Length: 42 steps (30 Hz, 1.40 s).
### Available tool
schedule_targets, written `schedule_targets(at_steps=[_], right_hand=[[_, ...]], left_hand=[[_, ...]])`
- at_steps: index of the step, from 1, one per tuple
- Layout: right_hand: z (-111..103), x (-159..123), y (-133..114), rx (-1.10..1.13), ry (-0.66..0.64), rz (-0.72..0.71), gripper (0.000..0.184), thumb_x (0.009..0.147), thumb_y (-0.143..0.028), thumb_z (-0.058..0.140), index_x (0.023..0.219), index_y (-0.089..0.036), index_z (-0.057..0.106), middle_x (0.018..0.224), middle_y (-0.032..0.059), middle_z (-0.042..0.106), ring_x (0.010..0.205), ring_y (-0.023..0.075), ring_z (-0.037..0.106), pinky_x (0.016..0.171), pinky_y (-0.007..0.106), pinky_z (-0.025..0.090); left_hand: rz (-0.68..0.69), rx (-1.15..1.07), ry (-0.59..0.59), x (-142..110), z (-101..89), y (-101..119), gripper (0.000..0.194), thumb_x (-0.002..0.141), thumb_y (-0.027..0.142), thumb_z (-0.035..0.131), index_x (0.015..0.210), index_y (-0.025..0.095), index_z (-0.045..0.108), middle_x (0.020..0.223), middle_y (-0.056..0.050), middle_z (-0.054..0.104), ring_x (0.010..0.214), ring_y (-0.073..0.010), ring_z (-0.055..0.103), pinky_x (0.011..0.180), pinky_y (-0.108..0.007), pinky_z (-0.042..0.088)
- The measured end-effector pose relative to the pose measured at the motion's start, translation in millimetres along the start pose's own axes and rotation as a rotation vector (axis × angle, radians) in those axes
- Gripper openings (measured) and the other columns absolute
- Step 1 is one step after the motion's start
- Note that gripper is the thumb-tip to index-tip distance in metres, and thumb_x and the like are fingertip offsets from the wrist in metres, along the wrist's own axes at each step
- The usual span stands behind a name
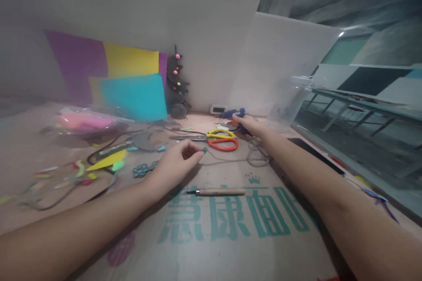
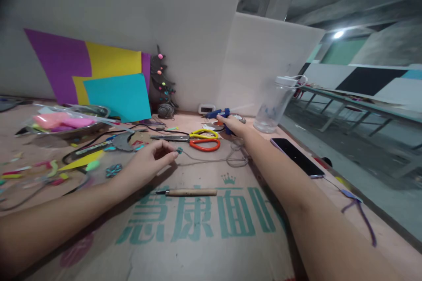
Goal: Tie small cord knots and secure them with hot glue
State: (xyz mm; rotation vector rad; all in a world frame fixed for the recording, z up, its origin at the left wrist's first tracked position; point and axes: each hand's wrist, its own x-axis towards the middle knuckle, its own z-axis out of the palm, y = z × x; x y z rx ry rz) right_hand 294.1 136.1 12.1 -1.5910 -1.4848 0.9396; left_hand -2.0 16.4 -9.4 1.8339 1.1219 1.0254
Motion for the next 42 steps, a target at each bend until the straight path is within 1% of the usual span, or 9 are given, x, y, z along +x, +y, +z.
schedule_targets(at_steps=[6, 11, 16, 27, 31, 35, 37, 39, 42], right_hand=[[25, 19, -10, -0.103, 0.038, -0.087, 0.036, 0.088, -0.049, 0.057, 0.103, -0.017, 0.061, 0.079, 0.0063, 0.068, 0.06, 0.0143, 0.059, 0.055, 0.024, 0.05], [9, 20, -13, -0.233, 0.055, -0.189, 0.037, 0.087, -0.049, 0.058, 0.101, -0.014, 0.065, 0.097, 0.0094, 0.07, 0.08, 0.0159, 0.062, 0.07, 0.024, 0.049], [-11, 10, -1, -0.435, 0.139, -0.163, 0.038, 0.084, -0.049, 0.06, 0.091, -0.012, 0.067, 0.087, 0.0096, 0.071, 0.079, 0.0187, 0.062, 0.069, 0.025, 0.046], [-8, -8, -6, -0.784, 0.242, -0.138, 0.039, 0.083, -0.05, 0.061, 0.098, -0.014, 0.067, 0.089, 0.0142, 0.071, 0.08, 0.0251, 0.065, 0.067, 0.029, 0.043], [-16, -31, -11, -0.906, 0.289, -0.178, 0.038, 0.081, -0.049, 0.064, 0.088, -0.012, 0.068, 0.084, 0.0192, 0.069, 0.084, 0.0316, 0.064, 0.073, 0.036, 0.042], [-7, -73, -26, -0.935, 0.313, -0.353, 0.031, 0.086, -0.044, 0.059, 0.097, -0.016, 0.067, 0.103, 0.016, 0.068, 0.098, 0.0295, 0.059, 0.082, 0.037, 0.041], [10, -99, -38, -0.787, 0.258, -0.515, 0.027, 0.088, -0.043, 0.057, 0.095, -0.018, 0.067, 0.093, 0.0099, 0.069, 0.08, 0.0218, 0.06, 0.072, 0.033, 0.043], [31, -123, -49, -0.616, 0.128, -0.549, 0.028, 0.084, -0.043, 0.062, 0.098, -0.019, 0.065, 0.087, 0.0061, 0.069, 0.062, 0.0153, 0.056, 0.058, 0.029, 0.042], [61, -145, -54, -0.374, -0.06, -0.601, 0.038, 0.075, -0.039, 0.072, 0.107, -0.022, 0.06, 0.097, 0.0053, 0.069, 0.054, 0.0099, 0.05, 0.05, 0.025, 0.041]], left_hand=[[0.015, -0.009, 0.0, 0, 0.6, -4, 0.02, 0.083, 0.039, 0.06, 0.085, 0.019, 0.059, 0.082, -0.001, 0.064, 0.078, -0.0174, 0.059, 0.07, -0.029, 0.044], [0.026, -0.015, -0.001, 1, 1.3, -4, 0.02, 0.082, 0.038, 0.06, 0.083, 0.019, 0.059, 0.081, -0.001, 0.064, 0.077, -0.0175, 0.059, 0.07, -0.029, 0.044], [0.025, -0.018, 0.002, 0, 0.6, 0, 0.02, 0.082, 0.038, 0.059, 0.082, 0.018, 0.059, 0.081, -0.002, 0.064, 0.077, -0.0182, 0.059, 0.07, -0.029, 0.044], [0.017, -0.008, 0.001, -1, -0.5, 4, 0.019, 0.082, 0.037, 0.059, 0.081, 0.018, 0.058, 0.08, -0.001, 0.065, 0.076, -0.0177, 0.059, 0.068, -0.028, 0.043], [0.011, -0.022, -0.001, -2, -0.7, 6, 0.019, 0.082, 0.037, 0.059, 0.081, 0.018, 0.059, 0.081, -0.002, 0.065, 0.076, -0.0177, 0.059, 0.068, -0.028, 0.043], [0.005, -0.025, 0.0, -3, -0.8, 7, 0.019, 0.082, 0.037, 0.06, 0.083, 0.018, 0.059, 0.082, -0.002, 0.065, 0.078, -0.0177, 0.059, 0.069, -0.028, 0.044], [0.003, -0.043, -0.001, -3, -0.7, 7, 0.019, 0.081, 0.036, 0.06, 0.083, 0.018, 0.059, 0.084, -0.003, 0.066, 0.078, -0.0179, 0.061, 0.07, -0.028, 0.045], [0.015, -0.062, -0.005, -2, -0.5, 6, 0.019, 0.082, 0.036, 0.06, 0.083, 0.018, 0.058, 0.085, -0.003, 0.066, 0.079, -0.0181, 0.062, 0.07, -0.029, 0.046], [0.044, -0.069, -0.002, -1, -0.2, 4, 0.019, 0.083, 0.037, 0.059, 0.084, 0.018, 0.058, 0.086, -0.003, 0.067, 0.079, -0.0181, 0.063, 0.07, -0.029, 0.047]])
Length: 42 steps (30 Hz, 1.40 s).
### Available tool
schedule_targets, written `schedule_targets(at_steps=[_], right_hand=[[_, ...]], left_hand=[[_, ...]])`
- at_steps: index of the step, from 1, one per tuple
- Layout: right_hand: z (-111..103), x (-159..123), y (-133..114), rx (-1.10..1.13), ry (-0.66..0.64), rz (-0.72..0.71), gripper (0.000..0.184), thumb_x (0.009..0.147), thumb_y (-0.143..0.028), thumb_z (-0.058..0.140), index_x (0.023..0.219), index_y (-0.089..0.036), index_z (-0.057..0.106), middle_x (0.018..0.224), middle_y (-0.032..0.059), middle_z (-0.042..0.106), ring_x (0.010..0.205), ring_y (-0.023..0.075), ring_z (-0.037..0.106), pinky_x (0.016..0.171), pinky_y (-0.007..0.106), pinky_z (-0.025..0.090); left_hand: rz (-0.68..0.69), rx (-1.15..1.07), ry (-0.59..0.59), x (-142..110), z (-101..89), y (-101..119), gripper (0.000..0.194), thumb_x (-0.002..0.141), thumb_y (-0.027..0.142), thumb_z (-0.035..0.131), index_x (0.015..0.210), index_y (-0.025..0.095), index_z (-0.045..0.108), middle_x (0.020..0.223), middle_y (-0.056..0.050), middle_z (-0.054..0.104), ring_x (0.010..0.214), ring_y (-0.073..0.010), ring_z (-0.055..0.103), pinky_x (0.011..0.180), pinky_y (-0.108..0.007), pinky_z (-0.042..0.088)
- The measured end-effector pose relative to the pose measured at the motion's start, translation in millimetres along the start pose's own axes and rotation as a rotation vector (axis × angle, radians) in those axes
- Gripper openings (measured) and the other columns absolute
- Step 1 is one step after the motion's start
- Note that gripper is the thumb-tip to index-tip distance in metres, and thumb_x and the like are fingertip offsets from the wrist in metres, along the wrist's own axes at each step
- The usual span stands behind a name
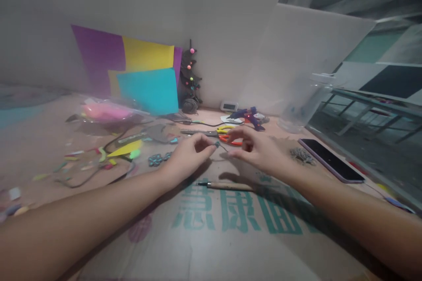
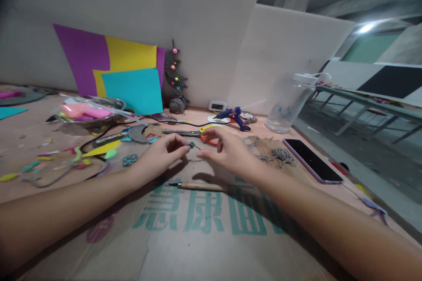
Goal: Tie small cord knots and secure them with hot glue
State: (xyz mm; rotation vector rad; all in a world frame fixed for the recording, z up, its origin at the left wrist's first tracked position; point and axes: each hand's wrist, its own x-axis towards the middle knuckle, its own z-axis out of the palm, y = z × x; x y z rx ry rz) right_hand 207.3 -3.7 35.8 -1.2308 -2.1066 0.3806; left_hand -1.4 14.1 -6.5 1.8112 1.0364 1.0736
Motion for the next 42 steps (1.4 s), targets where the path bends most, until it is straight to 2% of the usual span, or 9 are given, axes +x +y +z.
schedule_targets(at_steps=[4, 8, 13, 19, 25, 28, 31, 42], right_hand=[[26, -4, 3, 0.218, 0.021, 0.049, 0.041, 0.074, -0.032, 0.073, 0.109, -0.021, 0.054, 0.095, 0.0045, 0.068, 0.054, 0.0092, 0.051, 0.05, 0.025, 0.044], [36, -8, 15, 0.127, 0.095, -0.008, 0.026, 0.082, -0.026, 0.066, 0.105, -0.021, 0.057, 0.081, 0.0013, 0.065, 0.062, 0.0124, 0.057, 0.054, 0.026, 0.046], [34, -13, 13, -0.021, 0.211, -0.16, 0.011, 0.087, -0.027, 0.061, 0.096, -0.02, 0.061, 0.085, 0.0044, 0.067, 0.07, 0.0143, 0.06, 0.059, 0.027, 0.048], [30, -13, 13, -0.145, 0.233, -0.315, 0.008, 0.091, -0.027, 0.058, 0.089, -0.021, 0.062, 0.08, 0.0031, 0.067, 0.063, 0.0129, 0.055, 0.059, 0.027, 0.046], [32, -12, 20, -0.19, 0.253, -0.302, 0.016, 0.088, -0.031, 0.063, 0.1, -0.021, 0.062, 0.082, 0.0033, 0.066, 0.065, 0.0142, 0.056, 0.06, 0.028, 0.047], [31, -12, 20, -0.21, 0.257, -0.339, 0.008, 0.091, -0.029, 0.059, 0.091, -0.021, 0.063, 0.081, 0.0032, 0.067, 0.066, 0.014, 0.058, 0.063, 0.028, 0.047], [29, -12, 17, -0.222, 0.258, -0.367, 0.012, 0.091, -0.029, 0.058, 0.085, -0.021, 0.063, 0.076, 0.003, 0.068, 0.067, 0.0146, 0.06, 0.065, 0.028, 0.048], [29, -12, 16, -0.239, 0.168, -0.322, 0.024, 0.096, -0.032, 0.049, 0.083, -0.019, 0.064, 0.075, 0.004, 0.069, 0.07, 0.0156, 0.063, 0.065, 0.027, 0.047]], left_hand=[[-0.001, -0.008, 0.016, 0, -0.1, -1, 0.019, 0.083, 0.037, 0.059, 0.085, 0.018, 0.059, 0.087, -0.004, 0.068, 0.078, -0.0181, 0.064, 0.069, -0.029, 0.047], [-0.001, -0.005, 0.019, -1, -0.2, 2, 0.018, 0.082, 0.036, 0.06, 0.084, 0.018, 0.059, 0.086, -0.003, 0.067, 0.077, -0.0176, 0.063, 0.068, -0.028, 0.047], [0.001, -0.006, -0.011, -2, -0.4, 3, 0.019, 0.083, 0.037, 0.059, 0.085, 0.018, 0.059, 0.086, -0.003, 0.067, 0.078, -0.0173, 0.061, 0.067, -0.028, 0.046], [0.01, 0.011, -0.025, -2, -0.4, 1, 0.02, 0.084, 0.039, 0.058, 0.086, 0.019, 0.06, 0.087, -0.003, 0.068, 0.075, -0.0169, 0.062, 0.065, -0.027, 0.046], [0.018, 0.014, -0.022, -2, -0.2, 1, 0.018, 0.083, 0.037, 0.059, 0.084, 0.019, 0.06, 0.084, -0.002, 0.068, 0.074, -0.0165, 0.062, 0.067, -0.028, 0.046], [0.02, 0.028, -0.028, -1, -0.8, -1, 0.018, 0.083, 0.037, 0.059, 0.085, 0.019, 0.061, 0.086, -0.002, 0.069, 0.075, -0.017, 0.062, 0.067, -0.027, 0.046], [0.012, 0.039, -0.044, -1, -0.9, -3, 0.019, 0.084, 0.038, 0.058, 0.087, 0.02, 0.061, 0.087, -0.002, 0.069, 0.076, -0.0172, 0.063, 0.066, -0.027, 0.046], [0.013, 0.049, -0.042, -4, 0.7, 2, 0.018, 0.083, 0.037, 0.058, 0.085, 0.019, 0.061, 0.082, -0.002, 0.069, 0.068, -0.0155, 0.062, 0.061, -0.026, 0.045]])
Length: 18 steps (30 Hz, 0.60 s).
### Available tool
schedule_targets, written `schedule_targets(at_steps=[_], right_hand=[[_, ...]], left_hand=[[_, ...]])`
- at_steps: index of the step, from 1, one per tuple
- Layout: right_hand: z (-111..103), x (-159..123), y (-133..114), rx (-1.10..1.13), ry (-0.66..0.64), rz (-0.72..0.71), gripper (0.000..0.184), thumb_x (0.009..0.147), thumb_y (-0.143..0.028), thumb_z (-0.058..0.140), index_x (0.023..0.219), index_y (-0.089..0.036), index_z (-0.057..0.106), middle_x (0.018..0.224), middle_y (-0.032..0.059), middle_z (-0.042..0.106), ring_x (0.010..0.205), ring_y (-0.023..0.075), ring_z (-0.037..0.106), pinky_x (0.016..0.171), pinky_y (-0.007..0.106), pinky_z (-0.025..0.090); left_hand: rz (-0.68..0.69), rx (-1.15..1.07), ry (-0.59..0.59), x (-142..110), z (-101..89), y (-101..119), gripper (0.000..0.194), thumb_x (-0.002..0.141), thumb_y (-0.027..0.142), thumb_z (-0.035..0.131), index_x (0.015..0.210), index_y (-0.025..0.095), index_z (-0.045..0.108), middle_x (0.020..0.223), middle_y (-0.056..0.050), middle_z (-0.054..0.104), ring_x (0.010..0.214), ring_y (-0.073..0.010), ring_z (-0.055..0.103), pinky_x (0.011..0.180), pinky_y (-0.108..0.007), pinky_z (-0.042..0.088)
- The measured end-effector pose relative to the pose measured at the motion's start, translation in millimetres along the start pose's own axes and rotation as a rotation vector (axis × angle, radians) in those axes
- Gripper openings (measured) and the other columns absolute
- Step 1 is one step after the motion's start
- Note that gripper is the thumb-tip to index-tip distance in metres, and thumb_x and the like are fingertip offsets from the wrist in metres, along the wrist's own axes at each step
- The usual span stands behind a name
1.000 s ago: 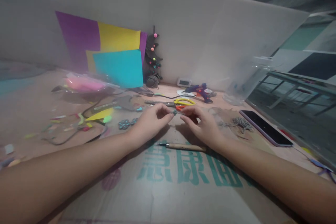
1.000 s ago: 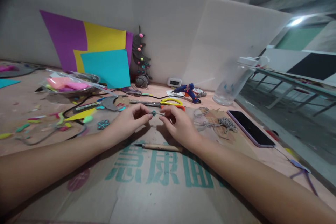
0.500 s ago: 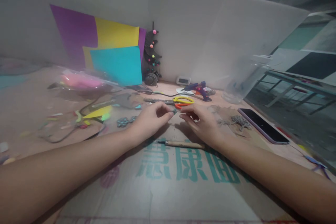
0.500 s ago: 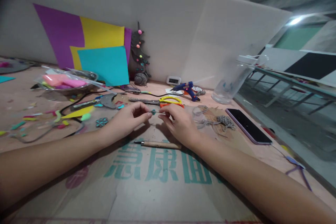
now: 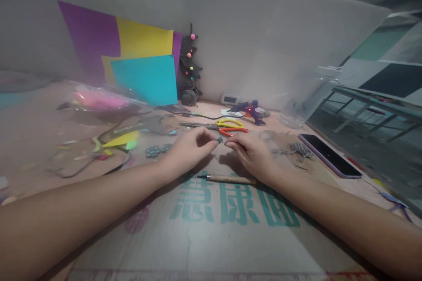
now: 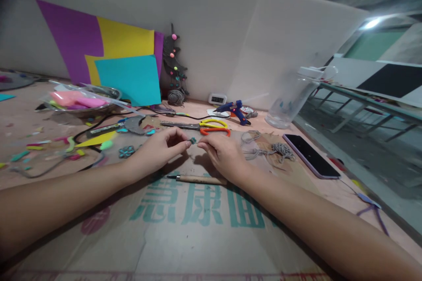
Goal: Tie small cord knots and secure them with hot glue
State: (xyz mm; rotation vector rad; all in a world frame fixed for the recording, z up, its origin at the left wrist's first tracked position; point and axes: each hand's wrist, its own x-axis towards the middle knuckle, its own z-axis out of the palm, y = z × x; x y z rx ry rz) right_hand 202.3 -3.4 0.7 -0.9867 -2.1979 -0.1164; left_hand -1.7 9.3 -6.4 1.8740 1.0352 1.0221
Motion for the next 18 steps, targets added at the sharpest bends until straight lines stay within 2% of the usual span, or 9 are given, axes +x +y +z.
schedule_targets(at_steps=[4, 7, 10, 18], right_hand=[[-0.6, -0.4, -1.1, -0.01, -0.024, 0.019, 0.025, 0.097, -0.03, 0.046, 0.083, -0.019, 0.064, 0.077, 0.0045, 0.069, 0.071, 0.0161, 0.063, 0.066, 0.027, 0.047], [-0.6, -1.9, -0.8, 0.008, -0.025, 0.061, 0.017, 0.091, -0.033, 0.057, 0.096, -0.018, 0.062, 0.077, 0.0039, 0.066, 0.068, 0.0159, 0.06, 0.063, 0.027, 0.046], [1.2, -3.9, 0.1, 0.024, -0.002, 0.083, 0.03, 0.083, -0.034, 0.067, 0.105, -0.017, 0.057, 0.075, 0.0015, 0.06, 0.064, 0.0146, 0.054, 0.058, 0.026, 0.045], [3.9, -2.7, 1.3, 0.005, 0.077, -0.02, 0.006, 0.09, -0.022, 0.058, 0.093, -0.019, 0.061, 0.082, 0.0034, 0.068, 0.066, 0.0131, 0.058, 0.063, 0.026, 0.047]], left_hand=[[-0.009, 0.008, -0.028, -0.6, -0.9, 1.3, 0.019, 0.084, 0.038, 0.058, 0.086, 0.019, 0.06, 0.084, -0.002, 0.069, 0.071, -0.0157, 0.062, 0.06, -0.025, 0.044], [-0.001, 0.006, -0.022, 0.3, -1.3, 0.2, 0.02, 0.085, 0.038, 0.057, 0.085, 0.019, 0.06, 0.084, -0.002, 0.069, 0.073, -0.0158, 0.062, 0.062, -0.025, 0.045], [0.008, -0.004, -0.016, 1.6, -1.4, -1.3, 0.02, 0.085, 0.039, 0.058, 0.086, 0.019, 0.06, 0.086, -0.002, 0.068, 0.075, -0.0163, 0.062, 0.065, -0.026, 0.046], [-0.003, -0.013, -0.029, 3.2, -1.2, -5.1, 0.018, 0.085, 0.037, 0.058, 0.087, 0.019, 0.06, 0.088, -0.002, 0.068, 0.075, -0.0152, 0.062, 0.064, -0.025, 0.045]])
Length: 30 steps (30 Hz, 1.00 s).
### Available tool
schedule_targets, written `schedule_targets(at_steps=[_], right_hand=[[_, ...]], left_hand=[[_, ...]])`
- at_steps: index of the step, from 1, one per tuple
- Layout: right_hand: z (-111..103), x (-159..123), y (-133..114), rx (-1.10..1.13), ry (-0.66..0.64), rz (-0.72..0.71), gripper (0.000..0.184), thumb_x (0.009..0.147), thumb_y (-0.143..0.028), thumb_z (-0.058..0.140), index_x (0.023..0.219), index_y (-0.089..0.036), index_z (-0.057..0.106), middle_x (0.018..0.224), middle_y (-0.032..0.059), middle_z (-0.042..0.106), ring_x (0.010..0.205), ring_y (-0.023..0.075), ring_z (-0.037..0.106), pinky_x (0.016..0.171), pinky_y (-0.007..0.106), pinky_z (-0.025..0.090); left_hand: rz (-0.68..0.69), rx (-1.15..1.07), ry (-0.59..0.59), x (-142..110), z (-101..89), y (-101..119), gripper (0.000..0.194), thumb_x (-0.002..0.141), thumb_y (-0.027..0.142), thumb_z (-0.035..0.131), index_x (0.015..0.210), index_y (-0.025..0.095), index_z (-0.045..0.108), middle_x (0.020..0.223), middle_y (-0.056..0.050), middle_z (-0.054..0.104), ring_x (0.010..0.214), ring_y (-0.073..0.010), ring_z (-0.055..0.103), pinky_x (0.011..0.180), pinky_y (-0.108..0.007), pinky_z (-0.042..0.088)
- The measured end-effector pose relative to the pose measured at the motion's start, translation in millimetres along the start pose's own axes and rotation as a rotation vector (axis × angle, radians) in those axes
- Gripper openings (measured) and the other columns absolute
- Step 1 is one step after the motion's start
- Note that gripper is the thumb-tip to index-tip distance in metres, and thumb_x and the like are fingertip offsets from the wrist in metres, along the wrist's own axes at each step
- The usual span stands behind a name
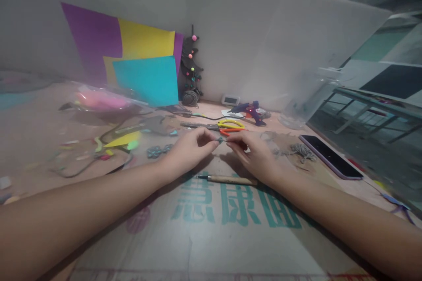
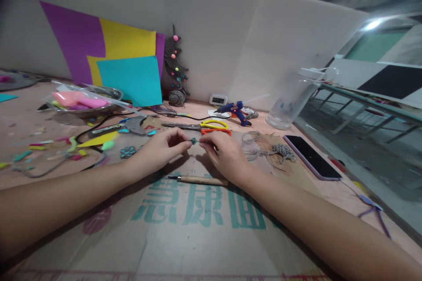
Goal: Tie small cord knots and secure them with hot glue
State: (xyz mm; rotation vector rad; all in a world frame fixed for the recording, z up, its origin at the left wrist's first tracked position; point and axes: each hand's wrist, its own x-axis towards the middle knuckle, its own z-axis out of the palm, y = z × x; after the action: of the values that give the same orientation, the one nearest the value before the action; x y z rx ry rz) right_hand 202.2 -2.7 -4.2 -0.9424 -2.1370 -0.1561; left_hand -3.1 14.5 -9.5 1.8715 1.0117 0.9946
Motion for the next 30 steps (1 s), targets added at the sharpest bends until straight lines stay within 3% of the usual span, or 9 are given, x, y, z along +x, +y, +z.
schedule_targets(at_steps=[14, 24, 30], right_hand=[[-3, 2, -5, -0.026, -0.001, -0.023, 0.014, 0.093, -0.026, 0.054, 0.086, -0.018, 0.063, 0.078, 0.0033, 0.071, 0.07, 0.0144, 0.065, 0.065, 0.024, 0.048], [-1, 3, -11, 0.07, -0.023, 0.165, 0.012, 0.09, -0.026, 0.058, 0.085, -0.017, 0.065, 0.074, 0.0019, 0.069, 0.061, 0.0116, 0.059, 0.056, 0.022, 0.044], [-1, 4, -10, 0.108, -0.031, 0.192, 0.013, 0.09, -0.025, 0.058, 0.085, -0.017, 0.066, 0.078, 0.0026, 0.07, 0.063, 0.0116, 0.06, 0.058, 0.022, 0.045]], left_hand=[[-0.011, 0.039, -0.017, -4, 1.0, 9, 0.018, 0.084, 0.036, 0.058, 0.086, 0.018, 0.062, 0.084, -0.001, 0.069, 0.074, -0.0159, 0.062, 0.065, -0.026, 0.045], [-0.027, 0.057, -0.021, -4, 1.8, 11, 0.018, 0.083, 0.037, 0.058, 0.082, 0.019, 0.061, 0.076, 0.0, 0.067, 0.068, -0.0149, 0.061, 0.061, -0.025, 0.044], [-0.027, 0.04, -0.013, -4, 2.1, 10, 0.018, 0.082, 0.036, 0.059, 0.083, 0.018, 0.061, 0.077, -0.001, 0.067, 0.067, -0.0145, 0.06, 0.059, -0.024, 0.044]])
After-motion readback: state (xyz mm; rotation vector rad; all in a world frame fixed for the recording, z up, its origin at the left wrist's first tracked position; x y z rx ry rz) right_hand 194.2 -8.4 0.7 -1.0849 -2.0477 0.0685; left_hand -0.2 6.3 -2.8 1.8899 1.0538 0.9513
